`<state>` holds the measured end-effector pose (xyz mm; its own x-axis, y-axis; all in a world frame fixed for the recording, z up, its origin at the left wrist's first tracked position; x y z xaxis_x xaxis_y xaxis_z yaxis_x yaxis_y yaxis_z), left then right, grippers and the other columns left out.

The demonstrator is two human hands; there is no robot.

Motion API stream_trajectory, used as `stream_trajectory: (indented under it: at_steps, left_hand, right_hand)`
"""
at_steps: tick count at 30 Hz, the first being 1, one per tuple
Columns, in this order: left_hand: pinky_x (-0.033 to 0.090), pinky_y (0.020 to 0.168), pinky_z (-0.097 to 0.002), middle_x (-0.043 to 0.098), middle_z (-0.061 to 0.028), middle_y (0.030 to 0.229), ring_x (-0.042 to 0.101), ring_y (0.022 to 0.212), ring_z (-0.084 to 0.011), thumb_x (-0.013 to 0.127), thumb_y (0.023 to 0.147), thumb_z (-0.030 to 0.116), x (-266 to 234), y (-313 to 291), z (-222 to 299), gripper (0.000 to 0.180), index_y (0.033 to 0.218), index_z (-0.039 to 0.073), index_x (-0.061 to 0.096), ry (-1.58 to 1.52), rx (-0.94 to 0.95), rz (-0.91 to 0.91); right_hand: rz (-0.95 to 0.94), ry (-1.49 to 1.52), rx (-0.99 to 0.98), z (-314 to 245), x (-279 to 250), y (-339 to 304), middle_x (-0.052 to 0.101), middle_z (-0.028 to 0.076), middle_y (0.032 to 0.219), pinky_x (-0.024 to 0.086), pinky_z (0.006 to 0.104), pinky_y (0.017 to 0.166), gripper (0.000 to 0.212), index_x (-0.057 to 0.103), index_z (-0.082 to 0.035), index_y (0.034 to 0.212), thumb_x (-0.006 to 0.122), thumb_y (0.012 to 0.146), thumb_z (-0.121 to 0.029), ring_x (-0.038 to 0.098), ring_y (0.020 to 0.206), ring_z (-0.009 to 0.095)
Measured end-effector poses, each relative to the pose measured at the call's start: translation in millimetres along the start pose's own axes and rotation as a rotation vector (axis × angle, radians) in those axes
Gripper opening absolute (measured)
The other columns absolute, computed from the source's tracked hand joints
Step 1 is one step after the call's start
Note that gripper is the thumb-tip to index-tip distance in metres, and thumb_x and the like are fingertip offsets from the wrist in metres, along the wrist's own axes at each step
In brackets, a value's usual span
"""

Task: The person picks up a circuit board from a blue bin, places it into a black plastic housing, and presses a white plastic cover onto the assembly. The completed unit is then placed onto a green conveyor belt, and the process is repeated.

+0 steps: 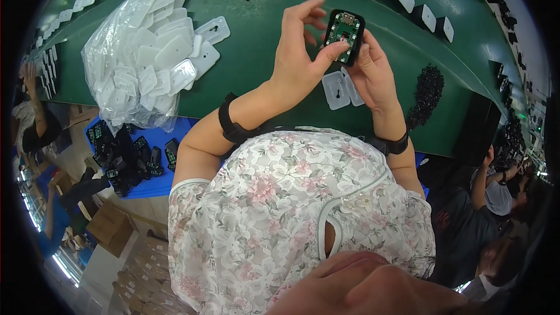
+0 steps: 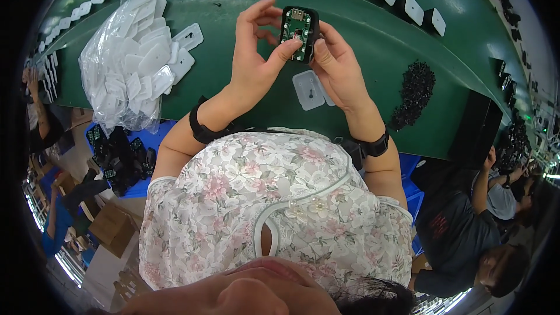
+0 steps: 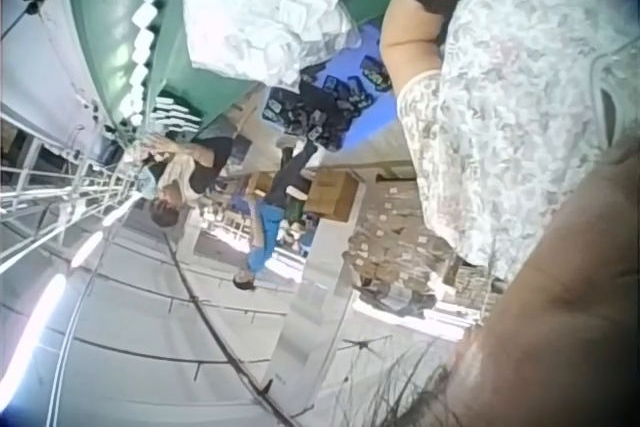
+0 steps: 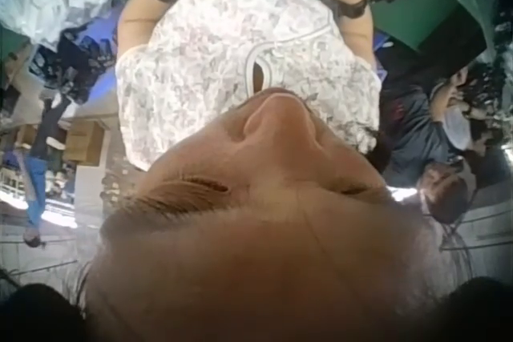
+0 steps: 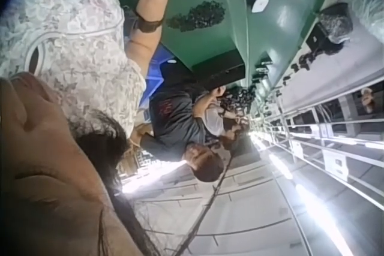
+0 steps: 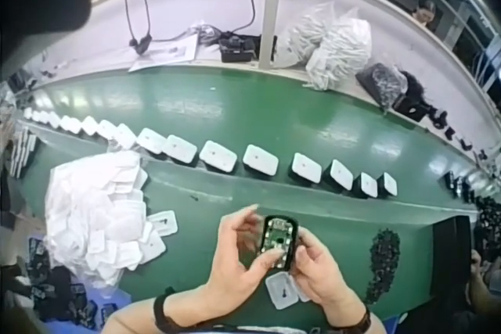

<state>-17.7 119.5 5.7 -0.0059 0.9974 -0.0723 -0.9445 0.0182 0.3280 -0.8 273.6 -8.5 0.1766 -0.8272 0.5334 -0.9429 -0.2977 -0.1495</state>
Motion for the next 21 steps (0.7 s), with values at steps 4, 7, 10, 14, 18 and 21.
stream_trajectory:
  at_steps: [4,7,10,14,18,21]
  left_hand:
    - [0.047,0.086,-0.0261,0.056,-0.0065,0.113,0.056,0.099,-0.014,0.07,0.084,0.014,3.1,-6.1,-1.3,0.051,0.129,0.005,0.047,-0.505,-0.358,-0.192]
    - [0.046,0.09,-0.0264,0.056,-0.0049,0.113,0.056,0.101,-0.013,0.068,0.085,0.013,-0.9,-2.6,1.7,0.047,0.127,0.004,0.048,-0.457,-0.342,-0.253]
    - [0.046,0.089,-0.0267,0.057,-0.0044,0.11,0.056,0.099,-0.0129,0.069,0.084,0.011,-0.4,-2.9,-1.7,0.046,0.125,0.004,0.049,-0.53,-0.338,-0.204]
    - [0.047,0.088,-0.0274,0.057,-0.0038,0.108,0.056,0.097,-0.0128,0.07,0.083,0.011,-4.4,-4.5,-15.3,0.043,0.121,0.004,0.05,-0.381,-0.231,-0.185]
    - [0.048,0.086,-0.0282,0.058,-0.0049,0.106,0.057,0.096,-0.0133,0.07,0.083,0.011,-8.5,-4.0,-21.4,0.04,0.118,0.003,0.05,-0.358,-0.221,-0.167]
    - [0.05,0.083,-0.0275,0.059,-0.0067,0.104,0.059,0.095,-0.0137,0.067,0.086,0.012,-12.6,-1.7,-19.8,0.038,0.118,0.001,0.049,-0.467,-0.302,-0.244]
  right_hand:
    - [-0.036,-0.068,0.024,-2.7,1.3,-2.5,0.054,0.012,0.125,0.043,0.0366,0.1,0.054,0.036,-0.002,0.139,0.048,0.098,-0.034,0.055,0.115,0.02]
    - [-0.044,-0.174,0.011,1.4,-2.4,-2.7,0.054,0.014,0.125,0.044,0.0357,0.098,0.057,0.033,-0.001,0.14,0.049,0.097,-0.035,0.054,0.115,0.022]
    - [-0.043,-0.227,-0.086,-5.0,14.9,1.6,0.053,0.014,0.125,0.044,0.0319,0.096,0.054,0.034,0.0,0.138,0.054,0.096,-0.026,0.054,0.112,0.019]
    - [0.04,-0.372,-0.229,-6.8,20.7,3.0,0.052,0.014,0.124,0.043,0.0284,0.096,0.044,0.038,0.001,0.134,0.056,0.095,-0.011,0.053,0.111,0.017]
    - [0.04,-0.499,-0.238,-11.3,23.1,3.5,0.053,0.014,0.123,0.044,0.028,0.094,0.039,0.042,0.001,0.13,0.055,0.096,-0.012,0.054,0.11,0.016]
    - [0.076,-0.637,-0.258,-15.3,24.2,4.0,0.059,0.012,0.113,0.048,0.0258,0.086,0.032,0.047,0.002,0.125,0.051,0.098,-0.014,0.059,0.102,0.015]
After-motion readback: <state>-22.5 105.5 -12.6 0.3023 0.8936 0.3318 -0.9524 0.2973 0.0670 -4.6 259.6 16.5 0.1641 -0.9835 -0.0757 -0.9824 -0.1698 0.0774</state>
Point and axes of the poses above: each hand's wrist, its own y-axis towards the middle knuckle, its own x-axis out of the palm, z = x × y, the point moved 2 cm from there along y, towards the middle knuckle
